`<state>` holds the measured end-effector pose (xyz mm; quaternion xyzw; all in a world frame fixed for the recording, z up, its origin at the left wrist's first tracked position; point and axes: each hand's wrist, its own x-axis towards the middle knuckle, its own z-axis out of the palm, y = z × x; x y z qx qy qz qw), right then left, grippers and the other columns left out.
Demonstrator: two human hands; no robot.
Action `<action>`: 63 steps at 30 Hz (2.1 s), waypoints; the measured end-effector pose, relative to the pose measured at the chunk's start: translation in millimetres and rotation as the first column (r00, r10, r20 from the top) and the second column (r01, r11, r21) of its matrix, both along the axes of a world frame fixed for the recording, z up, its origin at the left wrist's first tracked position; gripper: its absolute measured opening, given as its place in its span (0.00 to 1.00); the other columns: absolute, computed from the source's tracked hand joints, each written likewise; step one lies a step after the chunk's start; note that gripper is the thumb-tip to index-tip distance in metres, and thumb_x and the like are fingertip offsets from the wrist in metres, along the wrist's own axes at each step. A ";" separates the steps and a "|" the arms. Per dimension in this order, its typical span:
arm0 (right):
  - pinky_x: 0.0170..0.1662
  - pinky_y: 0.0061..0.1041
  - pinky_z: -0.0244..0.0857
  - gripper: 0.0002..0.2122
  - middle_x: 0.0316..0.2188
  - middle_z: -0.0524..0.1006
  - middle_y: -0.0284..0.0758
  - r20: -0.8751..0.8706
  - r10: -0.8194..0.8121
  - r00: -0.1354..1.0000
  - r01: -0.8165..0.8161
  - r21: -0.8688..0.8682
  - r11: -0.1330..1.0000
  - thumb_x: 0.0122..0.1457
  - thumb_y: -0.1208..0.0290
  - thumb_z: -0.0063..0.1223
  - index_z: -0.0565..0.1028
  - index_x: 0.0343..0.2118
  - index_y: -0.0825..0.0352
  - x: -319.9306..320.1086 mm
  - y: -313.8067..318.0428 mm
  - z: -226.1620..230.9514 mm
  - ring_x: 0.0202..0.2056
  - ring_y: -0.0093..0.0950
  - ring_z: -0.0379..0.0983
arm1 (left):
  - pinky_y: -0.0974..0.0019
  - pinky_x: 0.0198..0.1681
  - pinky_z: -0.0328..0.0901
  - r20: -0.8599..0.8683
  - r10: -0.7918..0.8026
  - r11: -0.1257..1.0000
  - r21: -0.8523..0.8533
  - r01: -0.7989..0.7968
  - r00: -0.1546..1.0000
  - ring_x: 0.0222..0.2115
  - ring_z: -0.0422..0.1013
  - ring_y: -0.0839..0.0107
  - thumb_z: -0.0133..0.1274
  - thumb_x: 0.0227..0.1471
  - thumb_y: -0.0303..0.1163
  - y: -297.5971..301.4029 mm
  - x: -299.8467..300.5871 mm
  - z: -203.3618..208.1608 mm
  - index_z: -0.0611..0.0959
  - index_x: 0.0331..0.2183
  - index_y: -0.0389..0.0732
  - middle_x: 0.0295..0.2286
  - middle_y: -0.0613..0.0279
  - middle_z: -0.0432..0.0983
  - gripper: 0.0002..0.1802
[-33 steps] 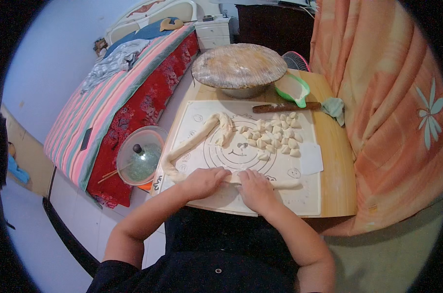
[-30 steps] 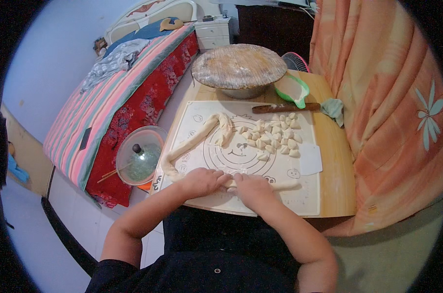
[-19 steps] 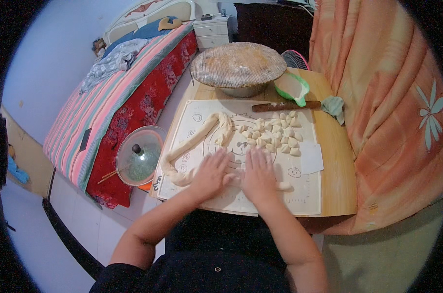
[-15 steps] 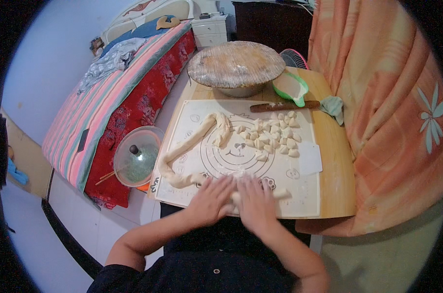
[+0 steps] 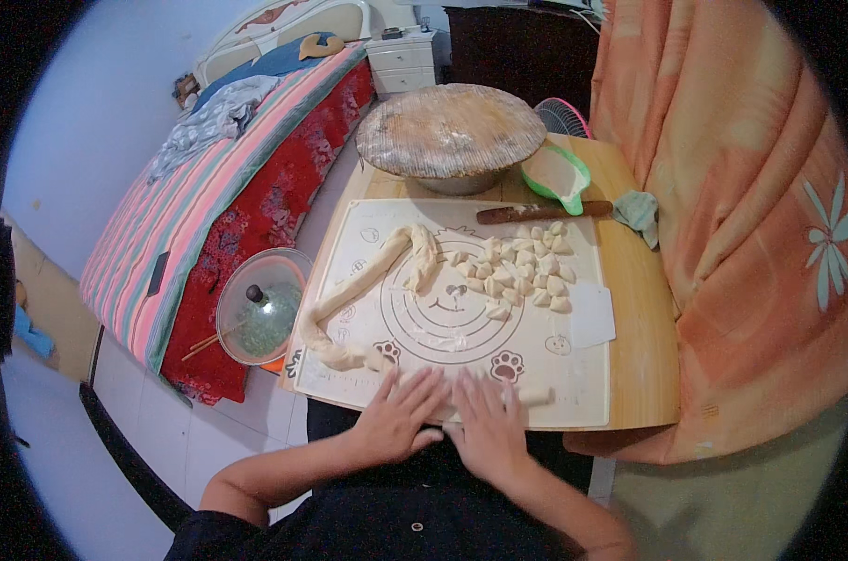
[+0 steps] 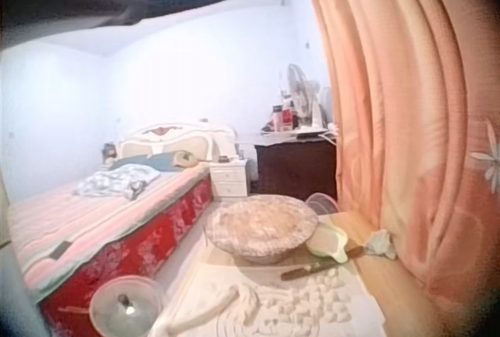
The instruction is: The person rolls a long piece of dough into a rope shape on a silicone mat, then uses a plastic scraper to cut it into small uniform pieces. The cut pieces are gathered and placed on the mat. The person repeats this process with additional dough pieces.
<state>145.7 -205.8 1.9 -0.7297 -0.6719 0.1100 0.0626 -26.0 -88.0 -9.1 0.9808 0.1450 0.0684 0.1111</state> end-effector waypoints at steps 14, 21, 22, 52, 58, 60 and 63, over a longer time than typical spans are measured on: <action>0.67 0.45 0.38 0.34 0.66 0.56 0.37 0.062 0.037 0.997 -0.037 0.000 0.999 0.57 0.55 0.54 0.58 0.64 0.64 20.4 -2.0 8.3 0.65 0.37 0.50 | 0.47 0.63 0.49 0.036 -0.022 0.997 0.068 0.019 0.999 0.61 0.56 0.57 0.51 0.54 0.47 28.9 5.2 9.2 0.67 0.59 0.42 0.59 0.53 0.61 0.34; 0.57 0.40 0.54 0.27 0.49 0.68 0.39 -0.146 0.020 0.989 -0.003 0.116 0.993 0.53 0.59 0.59 0.68 0.54 0.67 26.7 27.6 19.8 0.54 0.38 0.61 | 0.56 0.48 0.64 0.161 -0.045 0.996 -0.065 0.057 0.986 0.44 0.68 0.58 0.61 0.46 0.38 52.9 27.9 9.7 0.76 0.46 0.44 0.41 0.60 0.71 0.24; 0.57 0.39 0.54 0.26 0.49 0.68 0.39 -0.161 0.027 0.987 -0.011 0.094 0.995 0.53 0.60 0.59 0.69 0.52 0.67 27.3 34.2 22.9 0.54 0.38 0.62 | 0.56 0.47 0.64 0.168 -0.060 0.996 -0.053 0.070 0.984 0.43 0.68 0.58 0.61 0.46 0.38 55.6 30.6 6.5 0.76 0.46 0.44 0.41 0.60 0.72 0.24; 0.43 0.42 0.68 0.19 0.36 0.79 0.42 0.004 0.125 0.992 -0.120 -0.272 0.955 0.59 0.52 0.52 0.71 0.41 0.64 114.6 26.2 38.1 0.40 0.42 0.76 | 0.63 0.32 0.71 -0.226 -0.048 0.948 0.297 0.116 0.973 0.32 0.76 0.65 0.47 0.55 0.36 110.4 -35.1 17.5 0.72 0.48 0.43 0.31 0.63 0.74 0.18; 0.48 0.39 0.65 0.20 0.44 0.75 0.40 0.036 -0.077 0.996 0.073 0.113 0.991 0.56 0.58 0.55 0.70 0.48 0.65 143.4 -5.7 -0.2 0.48 0.39 0.71 | 0.58 0.46 0.66 -0.073 -0.075 0.965 0.247 0.091 0.994 0.44 0.70 0.63 0.54 0.52 0.42 89.8 -22.1 37.2 0.72 0.51 0.41 0.41 0.58 0.72 0.27; 0.52 0.39 0.63 0.28 0.51 0.70 0.44 0.055 -0.417 0.907 0.400 0.194 0.896 0.55 0.58 0.57 0.65 0.56 0.66 151.4 3.3 14.4 0.52 0.41 0.68 | 0.56 0.50 0.63 0.014 -0.065 0.984 0.164 0.062 0.998 0.47 0.68 0.61 0.57 0.49 0.44 77.0 -1.0 36.4 0.71 0.52 0.41 0.45 0.57 0.71 0.31; 0.57 0.39 0.60 0.40 0.58 0.63 0.48 0.092 -0.622 0.778 0.596 0.209 0.775 0.52 0.56 0.60 0.55 0.64 0.68 164.6 16.6 5.0 0.57 0.44 0.63 | 0.56 0.53 0.62 0.103 -0.100 0.994 -0.033 0.104 0.990 0.51 0.66 0.58 0.60 0.48 0.41 53.1 45.4 23.3 0.71 0.52 0.39 0.50 0.55 0.69 0.32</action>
